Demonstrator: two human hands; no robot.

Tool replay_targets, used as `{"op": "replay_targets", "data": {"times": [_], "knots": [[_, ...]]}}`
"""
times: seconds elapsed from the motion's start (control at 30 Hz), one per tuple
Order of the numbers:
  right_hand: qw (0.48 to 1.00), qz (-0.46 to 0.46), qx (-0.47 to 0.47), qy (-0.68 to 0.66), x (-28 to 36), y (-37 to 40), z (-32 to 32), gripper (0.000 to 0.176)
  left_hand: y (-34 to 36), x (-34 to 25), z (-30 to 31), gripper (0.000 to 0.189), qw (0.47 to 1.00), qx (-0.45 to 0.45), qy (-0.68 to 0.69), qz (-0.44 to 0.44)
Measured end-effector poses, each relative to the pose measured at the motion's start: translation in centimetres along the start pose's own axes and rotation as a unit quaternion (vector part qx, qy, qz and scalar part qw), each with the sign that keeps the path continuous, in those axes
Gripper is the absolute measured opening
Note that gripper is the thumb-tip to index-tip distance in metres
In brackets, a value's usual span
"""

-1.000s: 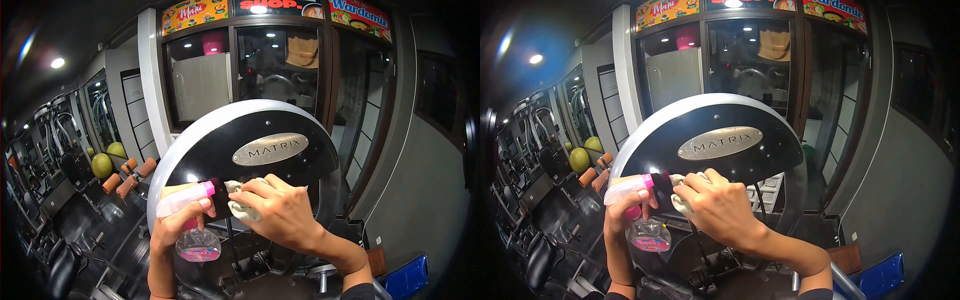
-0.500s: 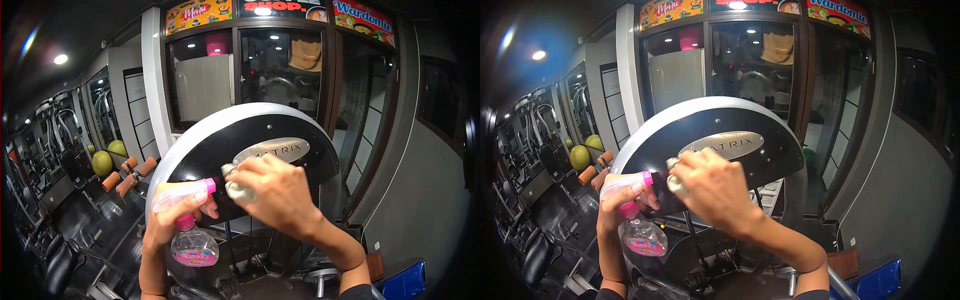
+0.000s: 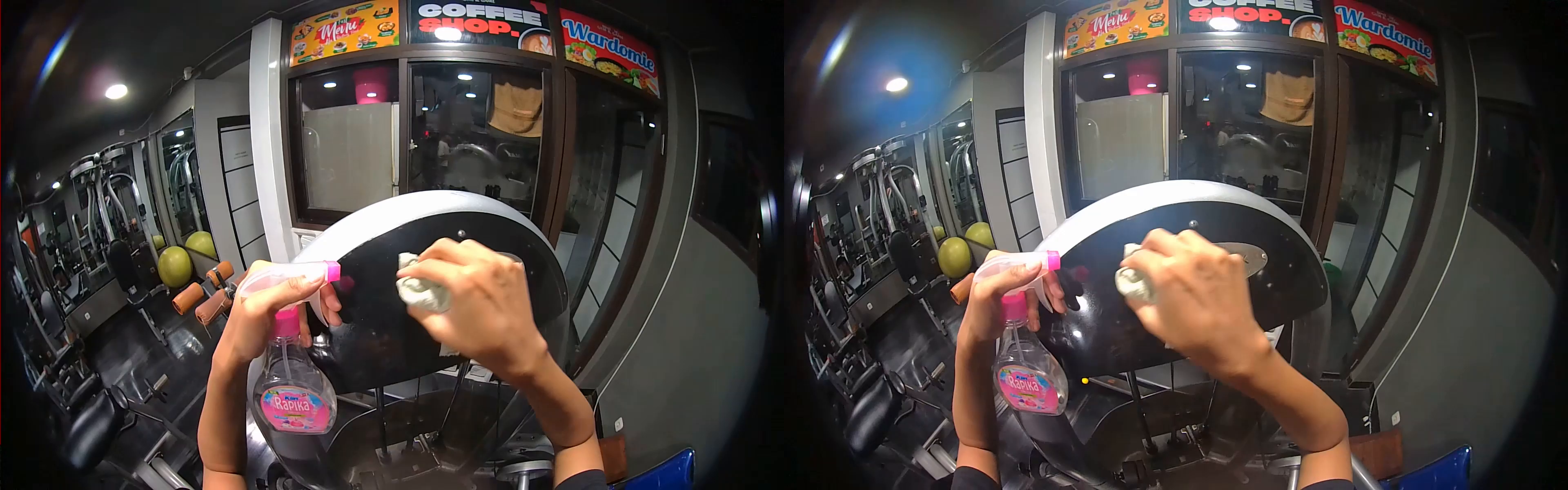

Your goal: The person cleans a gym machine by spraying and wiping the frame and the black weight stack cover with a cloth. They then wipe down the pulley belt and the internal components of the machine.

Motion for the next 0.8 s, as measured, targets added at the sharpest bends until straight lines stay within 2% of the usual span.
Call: {"op": "replay_targets", "data": {"times": [0.17,0.27,0.37,0.43,0.5,0.57,0.67,0.77,0.8], "knots": [[0.999,0.024,0.021,0.007,2.0,0.6,-1.7,0.023,-0.4,-0.6,0.2,0.046,1.0,0.022,-0.012,0.008],[0.999,-0.038,0.026,0.011,-0.7,1.3,0.6,0.025,-1.2,-0.6,0.6,0.046,1.0,0.023,-0.004,-0.007],[0.994,-0.101,-0.033,0.003,-3.0,0.9,2.3,0.02,-1.9,-0.1,0.9,0.047,0.999,0.037,0.006,0.0],[0.995,-0.09,-0.046,0.016,-2.7,0.1,1.8,0.023,-2.2,0.1,1.1,0.047,0.999,0.046,0.007,0.015],[0.999,-0.038,-0.033,0.005,-1.2,-1.2,0.6,0.022,-2.2,0.2,0.7,0.045,0.997,0.08,0.021,0.012],[1.0,-0.007,-0.001,0.024,0.5,-2.1,-0.9,0.016,-2.4,0.5,0.5,0.043,0.997,0.072,0.033,0.005],[0.999,0.022,0.041,0.021,2.7,-1.8,-3.1,0.021,-2.7,0.8,0.4,0.041,0.994,0.09,0.058,0.005],[0.998,0.018,0.054,-0.022,1.7,-1.1,-1.8,0.025,-3.0,1.6,0.7,0.042,0.986,0.134,0.101,0.01],[0.998,-0.007,0.058,0.002,0.6,-1.0,-1.1,0.028,-3.1,1.7,0.7,0.042,0.985,0.136,0.102,0.007]]}}
Point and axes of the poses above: each hand's wrist, its own y-axis away from the middle knuckle, its own z-axis out of the back of the hand, x = y × z, the point moved 8 cm from there along -y, towards the middle knuckle, and after that the axes turned 13 degrees about -y, right-handed, at the moved point
